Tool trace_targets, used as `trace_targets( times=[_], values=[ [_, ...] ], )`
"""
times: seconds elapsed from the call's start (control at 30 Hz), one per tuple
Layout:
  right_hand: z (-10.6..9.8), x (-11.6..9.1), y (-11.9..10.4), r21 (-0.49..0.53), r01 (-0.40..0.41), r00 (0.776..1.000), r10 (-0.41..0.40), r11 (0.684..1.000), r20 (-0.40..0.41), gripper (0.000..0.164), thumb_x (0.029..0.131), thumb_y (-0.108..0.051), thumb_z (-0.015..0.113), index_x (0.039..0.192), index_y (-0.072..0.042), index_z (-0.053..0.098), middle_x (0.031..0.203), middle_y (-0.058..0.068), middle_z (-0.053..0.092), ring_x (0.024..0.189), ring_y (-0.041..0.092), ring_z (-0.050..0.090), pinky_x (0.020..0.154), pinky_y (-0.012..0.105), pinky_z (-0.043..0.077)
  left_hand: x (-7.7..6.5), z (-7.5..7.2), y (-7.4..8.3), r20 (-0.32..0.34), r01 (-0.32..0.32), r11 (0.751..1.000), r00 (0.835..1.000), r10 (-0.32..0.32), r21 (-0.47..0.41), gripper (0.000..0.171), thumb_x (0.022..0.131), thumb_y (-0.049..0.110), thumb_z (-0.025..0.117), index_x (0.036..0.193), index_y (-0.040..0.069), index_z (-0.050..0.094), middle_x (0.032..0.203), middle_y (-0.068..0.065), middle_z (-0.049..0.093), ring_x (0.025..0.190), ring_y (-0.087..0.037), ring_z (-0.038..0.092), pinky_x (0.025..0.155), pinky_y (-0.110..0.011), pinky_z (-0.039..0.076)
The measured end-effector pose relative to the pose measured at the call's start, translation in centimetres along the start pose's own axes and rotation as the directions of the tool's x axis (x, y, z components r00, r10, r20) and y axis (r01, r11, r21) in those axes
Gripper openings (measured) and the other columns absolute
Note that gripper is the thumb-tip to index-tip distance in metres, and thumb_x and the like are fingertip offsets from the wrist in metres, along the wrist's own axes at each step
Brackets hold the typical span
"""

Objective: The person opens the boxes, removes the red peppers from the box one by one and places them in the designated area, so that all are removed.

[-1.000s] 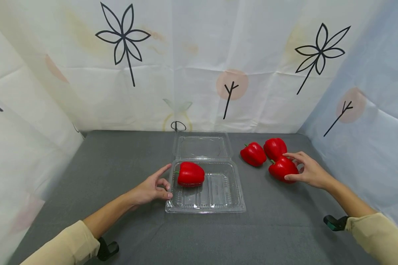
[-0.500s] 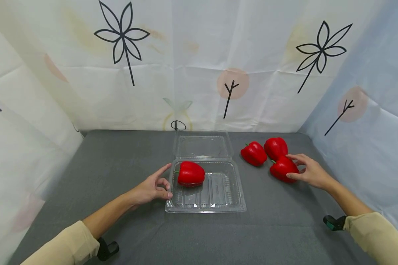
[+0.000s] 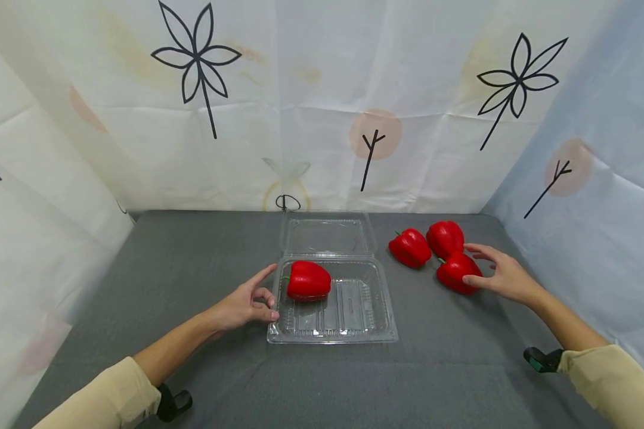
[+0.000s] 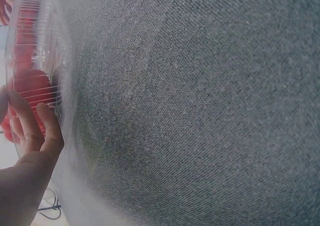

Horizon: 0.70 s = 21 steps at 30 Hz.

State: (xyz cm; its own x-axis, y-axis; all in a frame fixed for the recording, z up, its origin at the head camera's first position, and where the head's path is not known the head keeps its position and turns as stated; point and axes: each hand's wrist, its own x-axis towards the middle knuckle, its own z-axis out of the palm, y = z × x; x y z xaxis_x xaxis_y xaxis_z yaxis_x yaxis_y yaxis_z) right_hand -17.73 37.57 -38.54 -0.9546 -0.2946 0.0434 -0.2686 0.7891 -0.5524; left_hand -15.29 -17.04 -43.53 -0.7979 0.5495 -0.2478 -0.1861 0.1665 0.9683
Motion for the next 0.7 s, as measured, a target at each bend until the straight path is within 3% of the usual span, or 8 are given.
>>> trace_targets(
  times=[0.33,0.5,0.7],
  values=[
    [0.8,1.3,-4.4,-0.016,0.047,0.999,-0.047,0.999,0.005,0.075,0.084,-0.025,0.077,0.147,-0.004,0.041,0.145,0.027,0.042,0.124,0.049,0.044,0.09,0.068,0.044,-0.1,0.0,0.1,0.006,-0.014,1.0,1.0,0.014,-0.007,0.103,0.086,0.0,0.074,0.16,0.015,0.003,0.091,-0.007,0.053,0.074,-0.019,0.061,0.081,-0.028,0.053],
    [2.1,2.5,-6.4,0.002,0.142,0.989,-0.142,0.99,0.03,0.076,0.083,-0.024,0.08,0.146,-0.005,0.044,0.145,0.022,0.045,0.125,0.044,0.047,0.092,0.066,0.045,-0.1,0.0,0.1,0.008,-0.008,1.0,1.0,0.008,-0.002,0.103,0.086,0.001,0.074,0.16,0.015,0.003,0.092,-0.007,0.053,0.075,-0.019,0.061,0.081,-0.029,0.052],
    [3.8,4.2,-8.5,0.041,0.258,0.961,-0.261,0.965,0.091,0.079,0.082,-0.027,0.081,0.149,-0.009,0.043,0.149,0.014,0.045,0.128,0.035,0.048,0.094,0.06,0.046,-0.1,0.1,0.1,0.004,0.002,1.0,1.0,-0.002,-0.006,0.103,0.087,0.002,0.074,0.16,0.015,0.004,0.092,-0.007,0.054,0.075,-0.02,0.062,0.081,-0.029,0.053]
  ],
)
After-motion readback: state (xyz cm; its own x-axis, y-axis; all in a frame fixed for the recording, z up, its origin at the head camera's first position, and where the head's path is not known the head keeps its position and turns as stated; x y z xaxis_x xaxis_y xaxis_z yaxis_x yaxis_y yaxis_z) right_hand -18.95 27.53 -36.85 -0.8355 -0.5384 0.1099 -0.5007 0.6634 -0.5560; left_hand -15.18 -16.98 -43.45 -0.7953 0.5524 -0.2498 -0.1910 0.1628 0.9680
